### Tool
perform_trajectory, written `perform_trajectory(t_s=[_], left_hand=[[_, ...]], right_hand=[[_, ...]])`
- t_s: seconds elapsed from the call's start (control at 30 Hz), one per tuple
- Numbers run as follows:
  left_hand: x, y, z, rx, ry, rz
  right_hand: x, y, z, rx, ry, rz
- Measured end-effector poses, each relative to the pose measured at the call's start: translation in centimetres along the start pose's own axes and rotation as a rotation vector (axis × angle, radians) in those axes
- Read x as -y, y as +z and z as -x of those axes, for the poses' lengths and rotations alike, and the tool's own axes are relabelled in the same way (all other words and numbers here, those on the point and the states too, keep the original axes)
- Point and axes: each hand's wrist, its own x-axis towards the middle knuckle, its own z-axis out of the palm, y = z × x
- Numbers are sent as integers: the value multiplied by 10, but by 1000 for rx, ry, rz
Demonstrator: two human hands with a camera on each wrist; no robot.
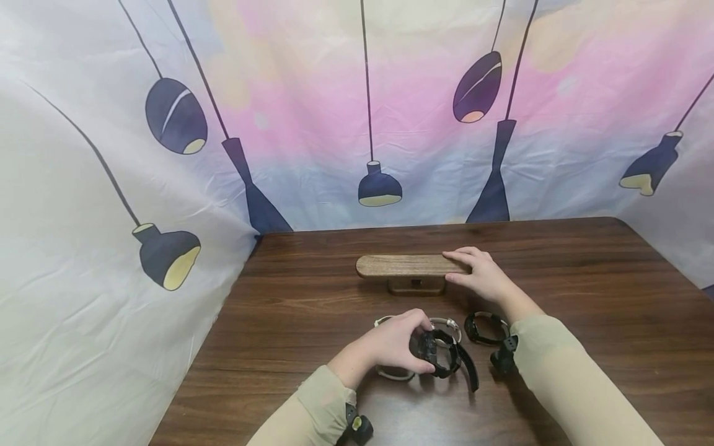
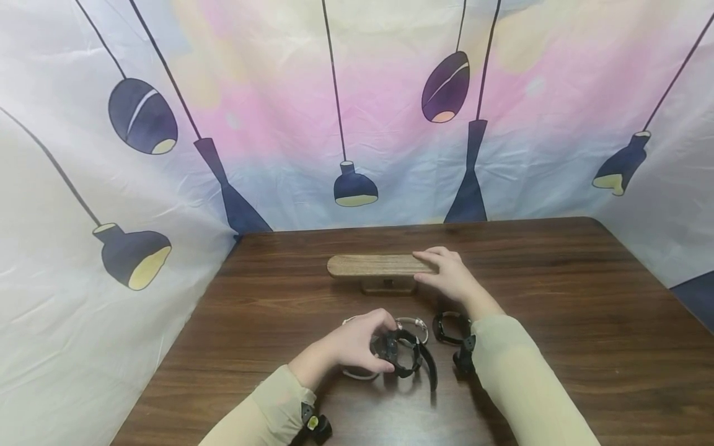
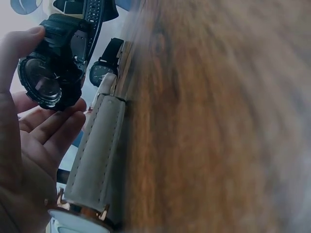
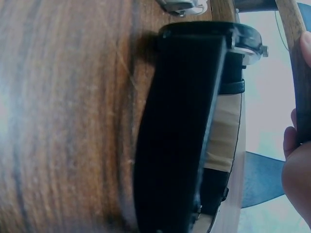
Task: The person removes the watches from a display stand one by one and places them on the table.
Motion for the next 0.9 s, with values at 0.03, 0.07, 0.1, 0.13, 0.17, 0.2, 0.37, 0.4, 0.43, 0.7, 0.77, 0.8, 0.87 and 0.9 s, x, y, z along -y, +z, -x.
perform_trajectory(t_s=[0.03,0.07,0.1,0.13,0.17,0.2,0.37,0.4,0.43,0.7,0.77,0.8,0.87,0.9], left_hand=[[0,1,0,4,5,-4],[0,1,-1,8,7,-9],[1,1,-1,12,6,-13],[1,2,-1,14,4,-15],[1,2,-1,17,2,-18],[1,3,-1,20,0,-20],[-1,3,-2,30,0,-30],[-1,3,-2,31,2,-34],[-1,3,-2,33,4,-34],[1,8,-5,55,40,-84],[1,8,-5,64,46,-103],[1,9,-6,69,48,-113],[0,9,-6,79,48,-128],[0,10,-6,83,49,-133]], right_hand=[[0,0,0,1,0,1],[0,0,0,2,-1,3],[0,0,0,3,2,0],[-1,0,0,5,1,3],[-1,0,0,7,1,3],[-1,0,0,8,0,3],[0,-1,1,16,1,-3],[0,-1,1,17,1,-4],[0,-1,0,19,1,-6],[1,-2,0,22,3,-10],[1,-3,1,20,4,-16],[2,-3,1,20,5,-19],[2,-3,1,17,5,-21],[2,-3,1,15,6,-21]])
